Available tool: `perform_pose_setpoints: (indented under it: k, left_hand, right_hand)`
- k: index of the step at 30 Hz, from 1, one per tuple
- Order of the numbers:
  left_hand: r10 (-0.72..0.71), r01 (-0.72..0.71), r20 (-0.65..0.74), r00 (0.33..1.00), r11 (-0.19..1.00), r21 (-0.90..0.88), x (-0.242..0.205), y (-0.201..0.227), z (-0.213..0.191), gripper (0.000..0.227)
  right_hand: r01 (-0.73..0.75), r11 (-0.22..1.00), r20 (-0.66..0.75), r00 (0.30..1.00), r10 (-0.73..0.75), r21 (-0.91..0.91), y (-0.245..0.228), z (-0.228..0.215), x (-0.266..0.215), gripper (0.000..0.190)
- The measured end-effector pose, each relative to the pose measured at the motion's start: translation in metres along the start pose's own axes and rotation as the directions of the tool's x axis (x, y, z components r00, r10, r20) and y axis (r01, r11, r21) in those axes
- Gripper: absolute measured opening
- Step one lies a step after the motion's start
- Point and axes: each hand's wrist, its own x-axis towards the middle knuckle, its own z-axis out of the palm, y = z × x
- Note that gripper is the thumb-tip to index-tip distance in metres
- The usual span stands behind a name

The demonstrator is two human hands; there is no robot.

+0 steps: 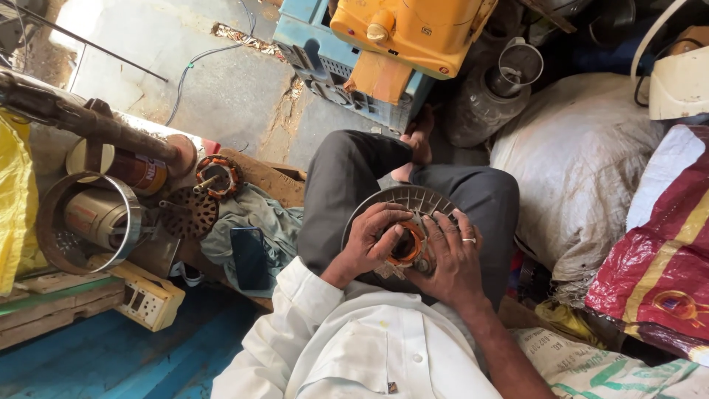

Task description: Repairing the copper windings and insulation on an electric motor stator.

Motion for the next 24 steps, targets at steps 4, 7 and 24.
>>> perform_pose_setpoints:
  k: [4, 7, 24]
  left_hand:
    - [-0.003, 0.003, -0.003, 1.000, 1.000, -0.006, -0.0009, -0.0006, 0.0000, 0.024]
    - [-0.014, 0.014, 0.005, 1.000, 1.000, -0.012, -0.0007, 0.0001, 0.0000, 0.025]
    - [-0.011, 0.011, 0.006, 1.000, 1.000, 0.004, 0.0006, 0.0011, 0.0002, 0.023]
  right_hand:
    - [-0.002, 1.000, 0.015, 1.000, 0.002, -0.005, 0.0011, 0.0027, -0.0011, 0.095]
    - [-0.001, 1.000, 0.015, 1.000, 0.001, -0.007, 0.0019, 0.0031, -0.0011, 0.095]
    - [-0.007, 1.000, 0.008, 1.000, 0.006, 0.017, 0.0000, -0.0010, 0.0014, 0.095]
